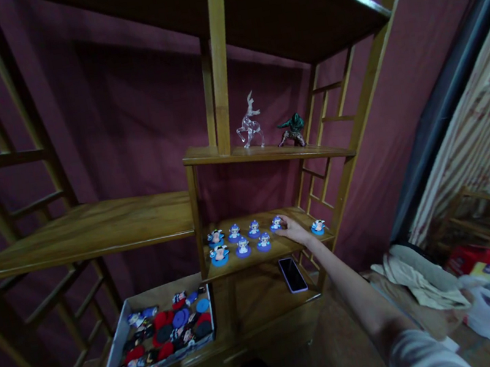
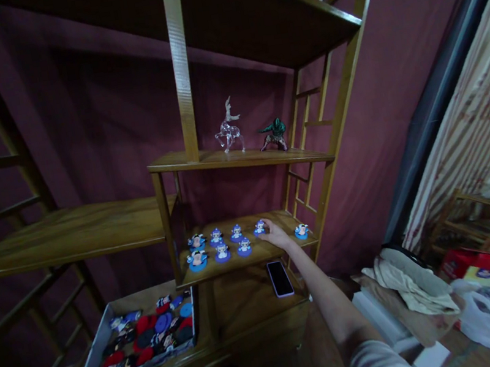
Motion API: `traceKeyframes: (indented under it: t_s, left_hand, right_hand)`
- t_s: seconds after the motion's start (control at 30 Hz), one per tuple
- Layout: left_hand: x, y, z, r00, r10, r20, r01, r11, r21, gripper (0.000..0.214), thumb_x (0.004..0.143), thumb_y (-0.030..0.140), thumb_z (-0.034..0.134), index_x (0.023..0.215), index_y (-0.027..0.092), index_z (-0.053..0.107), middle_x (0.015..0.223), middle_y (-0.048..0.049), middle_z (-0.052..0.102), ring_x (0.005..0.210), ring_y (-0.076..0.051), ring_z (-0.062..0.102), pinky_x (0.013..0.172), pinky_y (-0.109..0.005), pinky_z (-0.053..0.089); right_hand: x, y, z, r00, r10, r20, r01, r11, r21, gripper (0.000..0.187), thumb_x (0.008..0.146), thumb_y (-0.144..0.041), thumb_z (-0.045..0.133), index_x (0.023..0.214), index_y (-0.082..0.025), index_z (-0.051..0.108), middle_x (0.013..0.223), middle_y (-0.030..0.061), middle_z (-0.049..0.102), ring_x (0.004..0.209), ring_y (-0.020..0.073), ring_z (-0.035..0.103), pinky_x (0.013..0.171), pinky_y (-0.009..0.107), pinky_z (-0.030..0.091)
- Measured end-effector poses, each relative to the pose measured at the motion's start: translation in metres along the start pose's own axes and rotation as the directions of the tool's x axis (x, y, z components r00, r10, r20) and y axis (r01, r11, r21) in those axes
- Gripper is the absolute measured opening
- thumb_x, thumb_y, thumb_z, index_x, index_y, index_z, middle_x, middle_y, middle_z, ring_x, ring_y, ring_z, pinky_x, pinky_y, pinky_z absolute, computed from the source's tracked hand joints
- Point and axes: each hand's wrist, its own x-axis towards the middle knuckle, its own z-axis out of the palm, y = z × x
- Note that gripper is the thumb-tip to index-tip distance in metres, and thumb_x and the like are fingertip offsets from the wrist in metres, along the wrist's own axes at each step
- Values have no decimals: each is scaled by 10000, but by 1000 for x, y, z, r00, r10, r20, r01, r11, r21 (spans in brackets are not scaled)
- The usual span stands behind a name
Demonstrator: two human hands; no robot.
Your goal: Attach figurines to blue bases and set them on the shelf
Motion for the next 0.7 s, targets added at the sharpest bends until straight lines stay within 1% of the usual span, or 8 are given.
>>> traceKeyframes:
  t_s: [0.13, 0.3, 0.4, 0.47, 0.5, 0.57, 0.63, 0.7]
  left_hand:
    - [11, 5, 14, 1000, -1, 8, 0, 1000, 19, 639, 733, -81, 416, 1308, 197, 429, 788, -6, 644, 604, -102, 624, 557, -201, 498]
    - [40, 11, 10, 997, -9, 78, 11, 1000, -25, 566, 740, -91, 404, 1233, 171, 493, 813, -24, 638, 628, -114, 633, 571, -222, 513]
    - [50, 16, 10, 997, 9, 74, -1, 995, -100, 473, 774, -76, 399, 1184, 127, 518, 805, -41, 635, 629, -117, 631, 546, -217, 508]
    - [54, 22, 12, 998, 21, 61, -11, 985, -170, 407, 781, -59, 434, 1135, 110, 545, 775, -41, 631, 601, -112, 622, 533, -210, 503]
    - [55, 27, 13, 998, 43, 42, -34, 976, -213, 386, 783, -61, 433, 1103, 113, 560, 751, -36, 629, 575, -105, 616, 520, -203, 501]
    - [59, 39, 16, 995, 85, 55, -65, 950, -305, 352, 799, -51, 415, 1054, 130, 576, 731, -33, 631, 552, -102, 617, 493, -195, 503]
    - [63, 51, 16, 995, 94, 33, -75, 921, -381, 313, 819, -30, 390, 1004, 136, 581, 693, -29, 624, 516, -102, 611, 449, -192, 496]
    - [68, 60, 14, 992, 117, 36, -90, 896, -435, 278, 823, -19, 395, 964, 135, 579, 692, -34, 628, 530, -104, 622, 459, -190, 506]
  right_hand:
    - [-2, -2, 0, 1000, -6, -7, 6, 1000, -17, 636, 648, -274, 694, 1237, -216, 460, 1088, 39, 619, 1052, 195, 563, 983, 357, 382]
    - [-6, -15, -2, 1000, 26, 11, -26, 1000, -1, 611, 670, -321, 678, 1237, -222, 472, 1111, 44, 619, 1056, 201, 564, 985, 362, 384]
    - [-13, -26, -6, 996, 84, 11, -83, 996, -24, 546, 707, -395, 644, 1210, -229, 509, 1118, 53, 623, 1048, 216, 572, 989, 375, 383]
    - [-17, -29, -8, 994, 109, -18, -109, 994, -9, 510, 760, -466, 571, 1210, -233, 513, 1127, 60, 624, 1053, 218, 574, 990, 376, 387]
    - [-17, -28, -9, 994, 101, -43, -102, 995, -20, 507, 766, -497, 554, 1200, -238, 522, 1146, 57, 617, 1076, 216, 563, 1005, 370, 376]
    - [-17, -21, -10, 993, 76, -86, -79, 996, -31, 511, 773, -548, 521, 1180, -240, 541, 1201, 51, 589, 1117, 215, 542, 1025, 369, 359]
    - [-14, -10, -11, 990, 83, -112, -83, 997, 2, 538, 796, -581, 460, 1196, -229, 531, 1232, 63, 570, 1109, 214, 553, 1013, 378, 379]
    - [-11, -1, -10, 988, 65, -139, -64, 998, 11, 543, 811, -592, 420, 1206, -234, 526, 1232, 74, 573, 1084, 207, 575, 978, 366, 420]
